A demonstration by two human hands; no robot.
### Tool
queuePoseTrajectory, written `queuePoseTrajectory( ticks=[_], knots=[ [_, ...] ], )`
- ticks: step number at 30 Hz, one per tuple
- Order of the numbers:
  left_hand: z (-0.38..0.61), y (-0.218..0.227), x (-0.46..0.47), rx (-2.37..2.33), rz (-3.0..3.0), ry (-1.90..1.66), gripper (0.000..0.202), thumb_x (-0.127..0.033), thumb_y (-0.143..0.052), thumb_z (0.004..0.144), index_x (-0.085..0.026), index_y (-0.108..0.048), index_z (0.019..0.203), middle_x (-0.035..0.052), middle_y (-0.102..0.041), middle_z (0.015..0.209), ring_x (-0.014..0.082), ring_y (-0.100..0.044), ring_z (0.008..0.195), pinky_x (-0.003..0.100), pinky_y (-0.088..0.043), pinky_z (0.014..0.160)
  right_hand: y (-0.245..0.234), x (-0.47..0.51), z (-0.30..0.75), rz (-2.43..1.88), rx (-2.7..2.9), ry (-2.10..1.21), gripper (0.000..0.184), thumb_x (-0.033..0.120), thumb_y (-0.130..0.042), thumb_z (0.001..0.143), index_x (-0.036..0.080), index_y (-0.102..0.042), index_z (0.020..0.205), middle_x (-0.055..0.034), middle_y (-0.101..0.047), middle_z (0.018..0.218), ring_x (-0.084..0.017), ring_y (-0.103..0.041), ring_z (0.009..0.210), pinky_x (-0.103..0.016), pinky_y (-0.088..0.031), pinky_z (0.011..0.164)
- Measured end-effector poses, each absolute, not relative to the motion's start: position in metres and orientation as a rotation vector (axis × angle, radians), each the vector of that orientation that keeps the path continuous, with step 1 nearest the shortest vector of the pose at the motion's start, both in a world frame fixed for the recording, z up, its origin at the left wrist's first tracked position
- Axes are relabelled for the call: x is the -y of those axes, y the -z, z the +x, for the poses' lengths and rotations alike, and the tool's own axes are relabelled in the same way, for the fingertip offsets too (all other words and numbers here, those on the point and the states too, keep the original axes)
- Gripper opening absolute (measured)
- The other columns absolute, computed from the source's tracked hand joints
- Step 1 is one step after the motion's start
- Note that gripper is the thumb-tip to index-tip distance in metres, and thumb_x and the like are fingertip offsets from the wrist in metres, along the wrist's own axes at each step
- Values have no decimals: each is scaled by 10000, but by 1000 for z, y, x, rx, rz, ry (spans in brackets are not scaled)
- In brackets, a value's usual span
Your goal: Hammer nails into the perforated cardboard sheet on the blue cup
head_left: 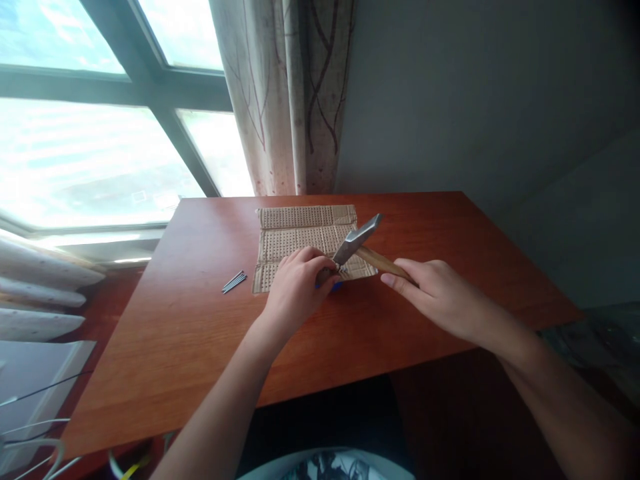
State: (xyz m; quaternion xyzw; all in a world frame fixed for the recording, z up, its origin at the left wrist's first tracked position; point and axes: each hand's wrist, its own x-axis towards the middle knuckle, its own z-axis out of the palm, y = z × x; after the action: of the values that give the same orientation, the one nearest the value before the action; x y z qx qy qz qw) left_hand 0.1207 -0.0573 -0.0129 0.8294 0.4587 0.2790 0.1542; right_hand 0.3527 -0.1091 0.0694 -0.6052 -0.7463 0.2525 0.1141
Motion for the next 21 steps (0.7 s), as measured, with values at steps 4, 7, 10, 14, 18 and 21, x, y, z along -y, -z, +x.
queuePoseTrajectory(
  ticks=[4,7,10,14,18,21],
  knots=[
    [120,13,57,-1309,2366,-812,124,-262,-728,824,-226,-715,942,37,-669,1006,212,-611,919,364,-481,817,-70,111,353,-1780,2173,-704,433,544,-408,985,221,-487,708,24,-536,589,-125,-481,519,-267,-303,506],
    [120,14,57,-1303,2367,-810,116,-261,-726,824,-225,-714,933,39,-670,1007,210,-612,915,360,-481,809,-67,112,353,-1800,2181,-738,416,533,-412,986,220,-519,733,18,-566,618,-134,-516,549,-268,-315,517],
    [120,15,57,-1299,2364,-813,115,-247,-730,815,-220,-709,925,41,-670,1011,213,-613,920,357,-482,808,-64,111,353,-1805,2199,-784,399,522,-425,984,218,-551,759,8,-604,653,-144,-550,581,-270,-331,531],
    [120,15,56,-1295,2362,-814,113,-253,-723,821,-222,-709,928,42,-670,1015,218,-615,929,359,-483,814,-63,111,353,-1794,2184,-759,407,521,-419,985,216,-540,745,3,-601,646,-145,-545,570,-270,-330,524],
    [120,14,57,-1288,2361,-826,117,-243,-724,816,-225,-710,931,45,-670,1005,218,-618,923,363,-489,813,-60,112,351,-1787,2180,-756,391,501,-421,990,219,-535,745,2,-609,640,-149,-554,558,-273,-328,522],
    [120,14,57,-1285,2357,-831,114,-228,-723,811,-223,-710,924,49,-669,1002,219,-620,923,366,-492,815,-56,112,350,-1794,2180,-774,372,483,-433,991,220,-542,750,3,-621,643,-152,-571,563,-274,-334,532]
  ],
)
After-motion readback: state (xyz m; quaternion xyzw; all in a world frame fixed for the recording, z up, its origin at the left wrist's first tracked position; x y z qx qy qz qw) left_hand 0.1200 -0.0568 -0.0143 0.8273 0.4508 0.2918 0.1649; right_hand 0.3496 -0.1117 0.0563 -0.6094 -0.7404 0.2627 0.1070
